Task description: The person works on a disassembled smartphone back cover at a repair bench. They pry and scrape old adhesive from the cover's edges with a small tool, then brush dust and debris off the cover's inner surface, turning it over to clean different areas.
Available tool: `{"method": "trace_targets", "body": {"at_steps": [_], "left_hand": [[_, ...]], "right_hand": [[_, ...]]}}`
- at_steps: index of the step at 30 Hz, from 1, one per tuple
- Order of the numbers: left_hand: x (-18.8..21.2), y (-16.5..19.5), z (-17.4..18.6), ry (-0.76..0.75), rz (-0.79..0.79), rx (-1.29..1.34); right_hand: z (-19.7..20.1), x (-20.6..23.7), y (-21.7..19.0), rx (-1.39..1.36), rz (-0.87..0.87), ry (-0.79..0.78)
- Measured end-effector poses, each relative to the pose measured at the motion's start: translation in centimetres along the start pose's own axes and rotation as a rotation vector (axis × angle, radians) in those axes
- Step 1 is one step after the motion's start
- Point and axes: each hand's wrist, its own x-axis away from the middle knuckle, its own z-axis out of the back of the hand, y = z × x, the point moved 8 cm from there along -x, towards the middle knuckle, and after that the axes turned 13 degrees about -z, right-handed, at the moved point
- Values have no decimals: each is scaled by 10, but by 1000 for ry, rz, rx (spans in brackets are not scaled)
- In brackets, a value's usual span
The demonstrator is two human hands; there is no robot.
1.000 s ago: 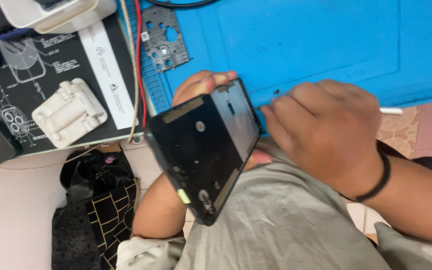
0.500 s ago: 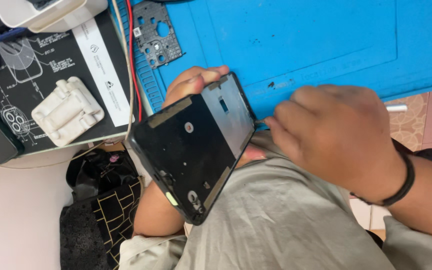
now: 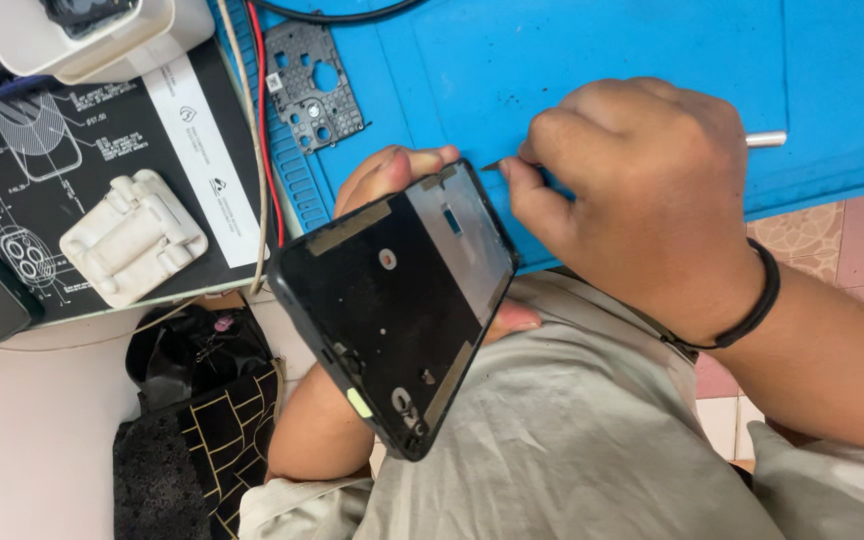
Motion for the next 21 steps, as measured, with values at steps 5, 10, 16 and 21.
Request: {"method": "trace_targets", "body": {"at_steps": [5,10,16,21], "left_hand": [[4,-5,-2,86,51,145],[8,-8,-5,128,70,205],[5,-7,-2,85,74,153],[6,-8,-5,89,64,165]], "right_hand": [[-3,3,0,14,6,24],[-4,-3,-5,29,-6,14],[-8,7,-4,54,20,65],[-9,7,-8,93,93,60]]}}
